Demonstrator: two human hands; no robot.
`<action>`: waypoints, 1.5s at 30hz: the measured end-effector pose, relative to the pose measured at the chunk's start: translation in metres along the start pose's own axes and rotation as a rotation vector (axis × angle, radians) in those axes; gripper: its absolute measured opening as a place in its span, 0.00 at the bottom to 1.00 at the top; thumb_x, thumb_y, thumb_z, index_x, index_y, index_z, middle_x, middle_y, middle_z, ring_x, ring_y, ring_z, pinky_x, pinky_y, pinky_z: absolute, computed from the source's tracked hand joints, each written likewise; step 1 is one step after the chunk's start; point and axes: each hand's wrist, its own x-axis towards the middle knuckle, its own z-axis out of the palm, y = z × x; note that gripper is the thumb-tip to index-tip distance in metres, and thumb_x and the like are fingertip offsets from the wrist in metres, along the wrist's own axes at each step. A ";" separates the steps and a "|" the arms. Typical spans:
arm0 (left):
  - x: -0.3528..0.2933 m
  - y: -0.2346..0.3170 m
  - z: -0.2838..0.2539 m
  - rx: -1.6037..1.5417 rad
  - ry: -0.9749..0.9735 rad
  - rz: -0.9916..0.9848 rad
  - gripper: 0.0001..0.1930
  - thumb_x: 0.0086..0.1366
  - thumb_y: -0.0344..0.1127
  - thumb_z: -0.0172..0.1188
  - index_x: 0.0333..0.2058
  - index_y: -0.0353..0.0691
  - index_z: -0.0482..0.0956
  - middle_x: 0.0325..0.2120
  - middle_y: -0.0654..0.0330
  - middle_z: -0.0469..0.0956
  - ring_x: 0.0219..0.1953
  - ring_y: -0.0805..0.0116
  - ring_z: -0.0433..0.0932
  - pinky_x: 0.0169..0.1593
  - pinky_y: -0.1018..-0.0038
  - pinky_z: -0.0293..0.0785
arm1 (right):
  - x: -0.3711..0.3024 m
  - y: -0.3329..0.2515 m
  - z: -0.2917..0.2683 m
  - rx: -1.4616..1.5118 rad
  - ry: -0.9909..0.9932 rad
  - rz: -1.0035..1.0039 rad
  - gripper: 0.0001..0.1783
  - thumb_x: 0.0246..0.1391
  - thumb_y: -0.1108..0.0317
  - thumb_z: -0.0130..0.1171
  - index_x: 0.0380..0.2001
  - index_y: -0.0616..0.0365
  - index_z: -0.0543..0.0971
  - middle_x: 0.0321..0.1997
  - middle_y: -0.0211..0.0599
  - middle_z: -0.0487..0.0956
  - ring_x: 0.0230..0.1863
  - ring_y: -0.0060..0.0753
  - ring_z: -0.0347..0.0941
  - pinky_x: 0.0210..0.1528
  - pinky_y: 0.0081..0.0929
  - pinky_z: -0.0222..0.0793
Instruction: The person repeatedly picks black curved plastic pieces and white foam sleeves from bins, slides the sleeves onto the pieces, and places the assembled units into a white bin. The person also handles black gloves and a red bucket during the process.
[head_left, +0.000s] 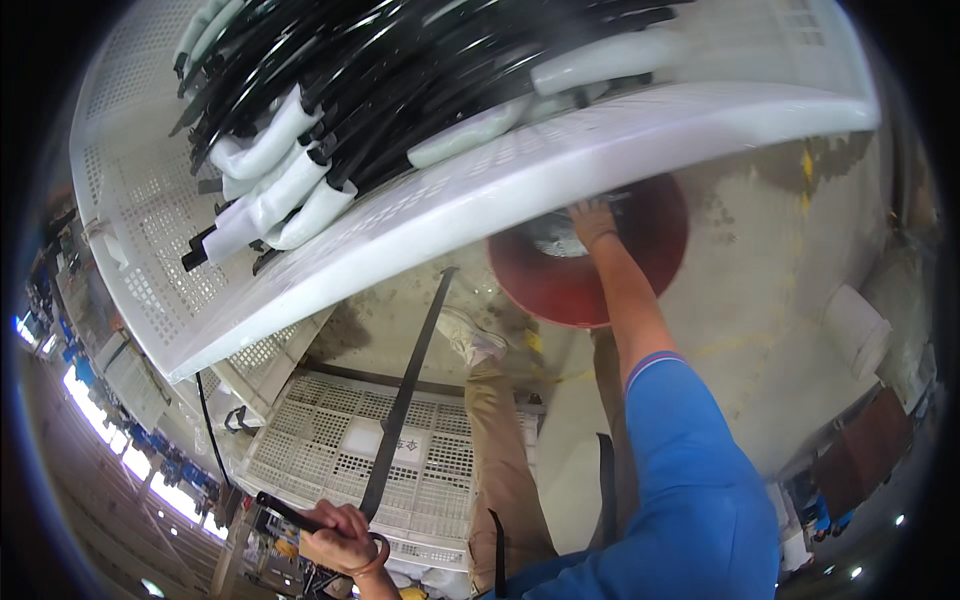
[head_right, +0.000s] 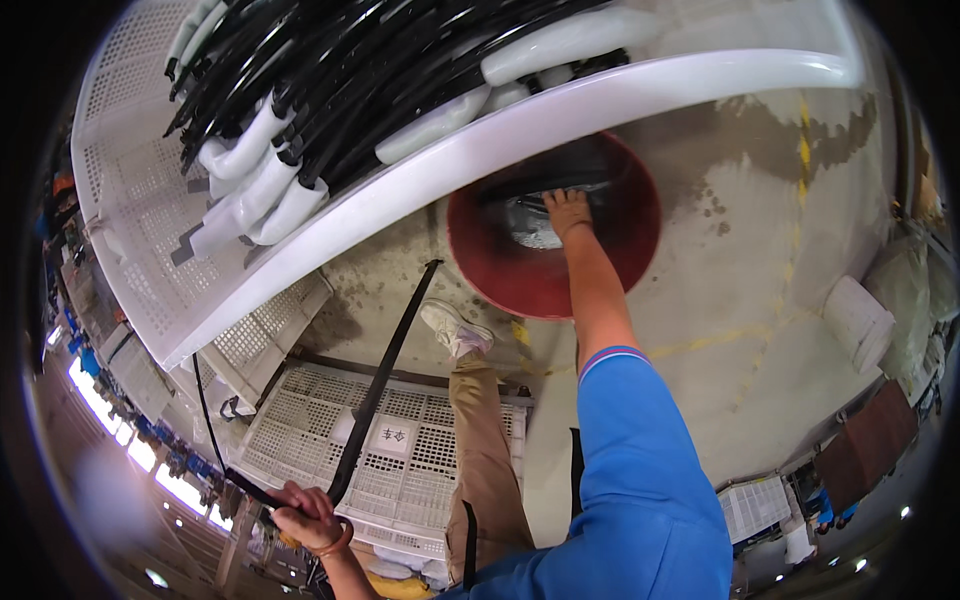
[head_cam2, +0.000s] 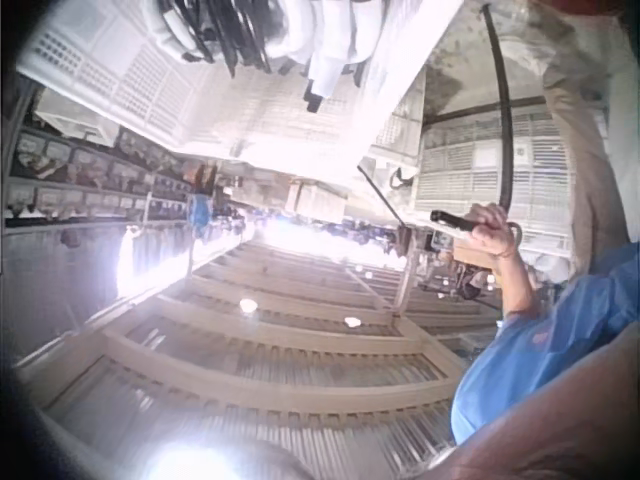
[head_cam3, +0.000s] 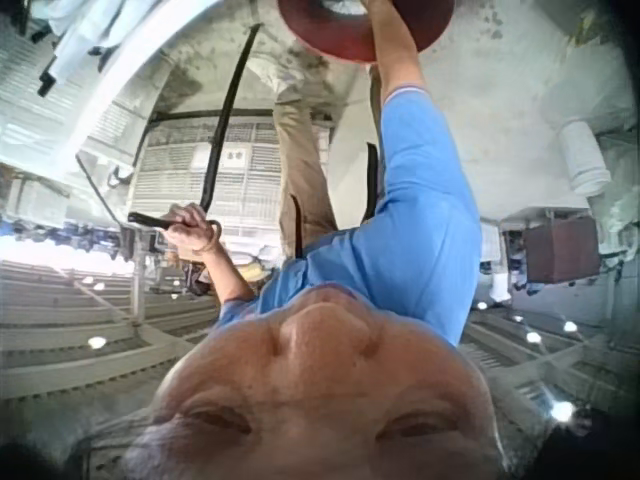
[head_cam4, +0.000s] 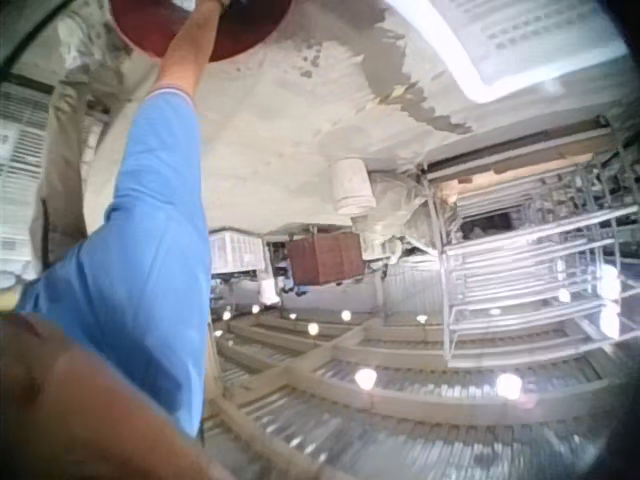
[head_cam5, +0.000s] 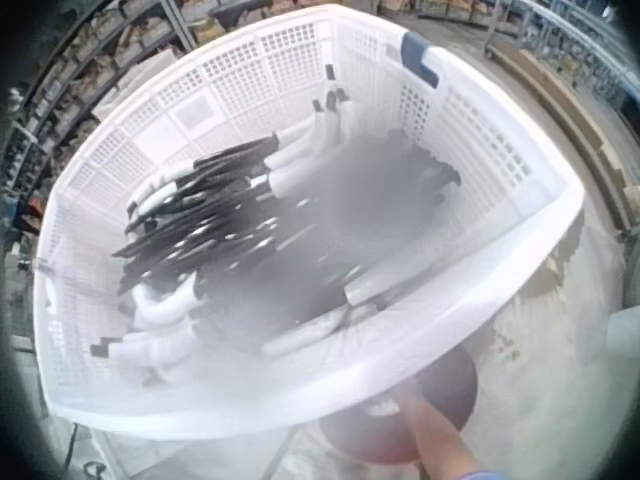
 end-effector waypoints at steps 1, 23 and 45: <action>0.004 0.004 0.001 -0.008 0.033 0.013 0.29 0.61 0.63 0.60 0.30 0.42 0.60 0.15 0.66 0.59 0.07 0.81 0.53 0.11 0.83 0.49 | 0.010 -0.003 0.015 -0.039 -0.050 0.010 0.20 0.63 0.63 0.41 0.54 0.44 0.76 0.52 0.36 0.76 0.55 0.43 0.71 0.58 0.45 0.61; -0.026 0.105 0.116 0.300 -0.544 0.314 0.19 0.72 0.42 0.53 0.23 0.37 0.69 0.16 0.68 0.64 0.21 0.80 0.61 0.25 0.76 0.60 | -0.328 0.081 -0.419 0.805 0.278 -0.037 0.23 0.45 0.69 0.61 0.48 0.50 0.74 0.42 0.39 0.80 0.48 0.48 0.75 0.54 0.42 0.65; -0.180 0.331 0.032 0.523 -0.844 0.573 0.21 0.72 0.46 0.53 0.26 0.34 0.71 0.15 0.57 0.65 0.20 0.70 0.62 0.26 0.70 0.63 | -0.495 0.073 -0.625 0.554 1.003 -0.630 0.26 0.36 0.82 0.58 0.43 0.51 0.76 0.43 0.34 0.77 0.51 0.44 0.71 0.64 0.46 0.58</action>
